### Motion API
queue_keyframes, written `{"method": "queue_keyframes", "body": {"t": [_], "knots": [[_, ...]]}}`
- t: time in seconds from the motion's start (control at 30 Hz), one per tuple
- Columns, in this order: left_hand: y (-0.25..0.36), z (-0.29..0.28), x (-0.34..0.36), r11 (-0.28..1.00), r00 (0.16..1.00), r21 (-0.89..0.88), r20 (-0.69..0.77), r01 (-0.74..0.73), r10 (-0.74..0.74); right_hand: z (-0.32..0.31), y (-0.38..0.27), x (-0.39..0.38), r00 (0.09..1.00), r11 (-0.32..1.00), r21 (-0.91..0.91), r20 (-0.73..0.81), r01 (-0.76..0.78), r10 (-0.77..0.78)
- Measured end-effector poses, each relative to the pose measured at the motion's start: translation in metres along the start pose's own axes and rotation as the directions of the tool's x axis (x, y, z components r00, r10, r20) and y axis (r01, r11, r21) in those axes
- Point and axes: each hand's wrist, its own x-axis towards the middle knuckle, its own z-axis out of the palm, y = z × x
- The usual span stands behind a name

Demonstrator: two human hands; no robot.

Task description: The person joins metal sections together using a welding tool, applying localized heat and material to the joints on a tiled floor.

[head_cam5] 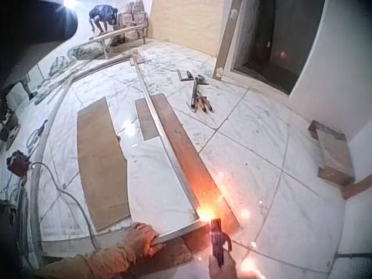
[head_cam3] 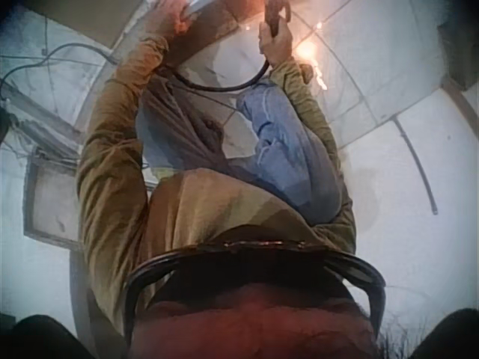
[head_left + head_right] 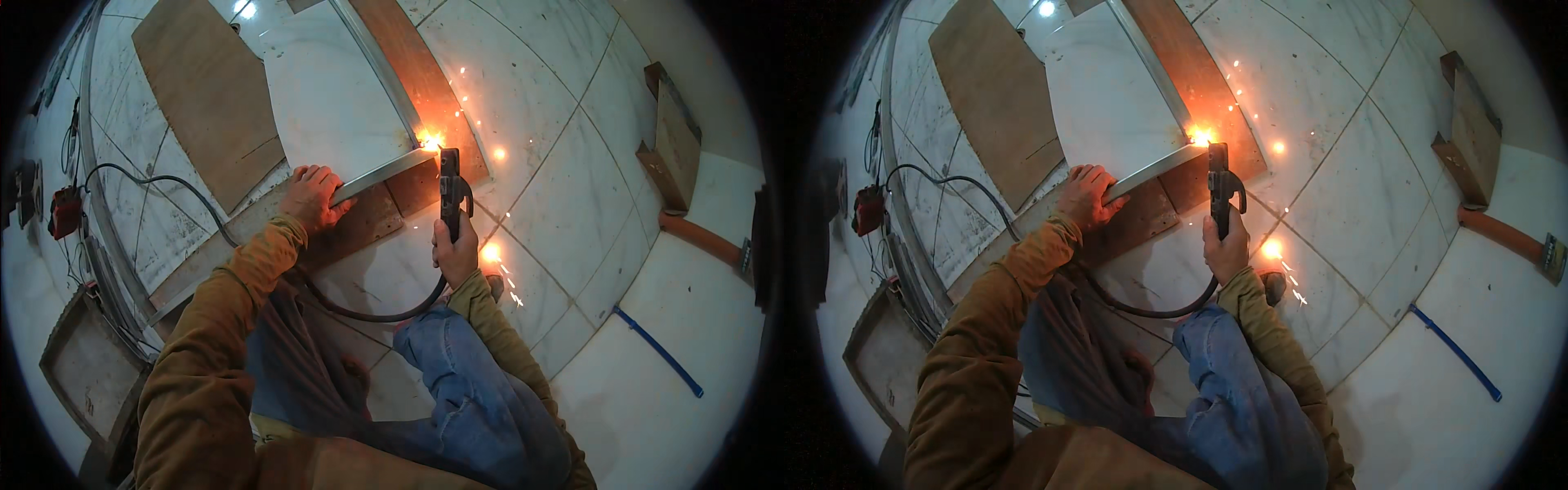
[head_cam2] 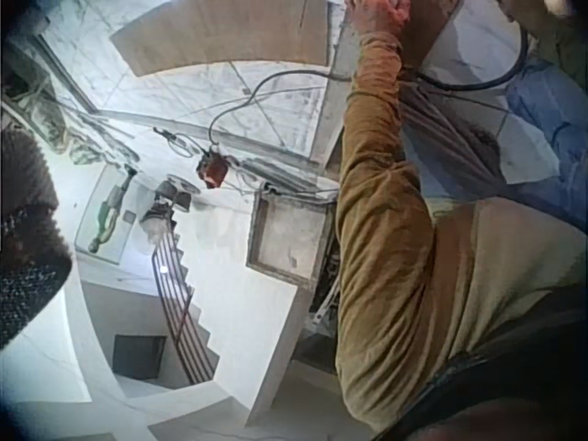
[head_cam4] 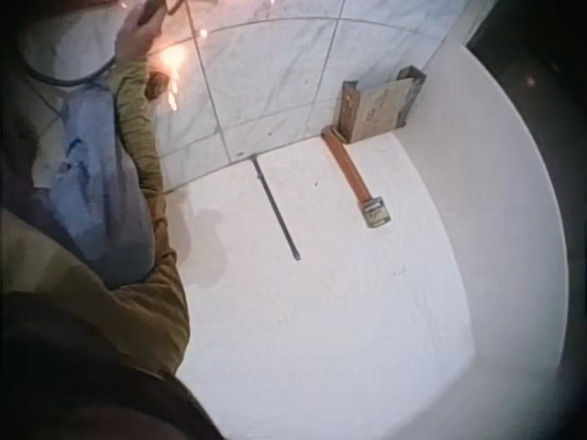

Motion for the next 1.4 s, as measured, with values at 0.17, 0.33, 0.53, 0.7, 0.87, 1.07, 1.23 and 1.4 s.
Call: {"method": "queue_keyframes", "body": {"t": [0.17, 0.33, 0.53, 0.7, 0.87, 1.07, 1.23, 1.4], "knots": [[0.003, -0.004, 0.001, 0.999, 0.998, 0.022, 0.051, 0.039, -0.040, -0.004, 0.010, 0.004, 1.000, 0.999, -0.041, 0.014, -0.010, 0.011], [0.004, -0.007, 0.002, 0.994, 0.987, 0.079, 0.137, 0.072, -0.083, 0.000, 0.015, 0.009, 0.997, 0.987, -0.149, -0.043, 0.063, -0.070], [0.007, -0.011, 0.004, 0.995, 0.982, 0.060, 0.167, 0.083, -0.092, -0.005, 0.006, 0.004, 0.997, 0.997, -0.041, -0.003, -0.072, 0.072], [0.008, -0.013, 0.003, 0.995, 0.980, 0.057, 0.172, 0.088, -0.096, 0.007, 0.004, 0.009, 0.810, 0.703, -0.562, -0.097, 0.435, -0.579], [0.005, -0.009, 0.002, 0.996, 0.984, 0.046, 0.159, 0.073, -0.079, -0.001, -0.008, 0.006, 0.998, 0.998, 0.042, -0.030, 0.048, -0.046], [0.003, -0.005, 0.001, 0.997, 0.989, 0.038, 0.128, 0.065, -0.070, -0.013, -0.011, -0.003, 0.999, 0.998, 0.044, 0.003, 0.039, -0.039], [0.004, -0.007, 0.003, 0.997, 0.991, 0.051, 0.121, 0.050, -0.055, -0.001, 0.002, -0.002, 0.999, 0.999, 0.027, -0.014, 0.039, -0.039], [0.005, -0.009, 0.003, 0.997, 0.989, 0.050, 0.136, 0.059, -0.066, -0.003, 0.007, 0.004, 0.997, 0.992, -0.105, -0.034, 0.064, -0.068]]}}
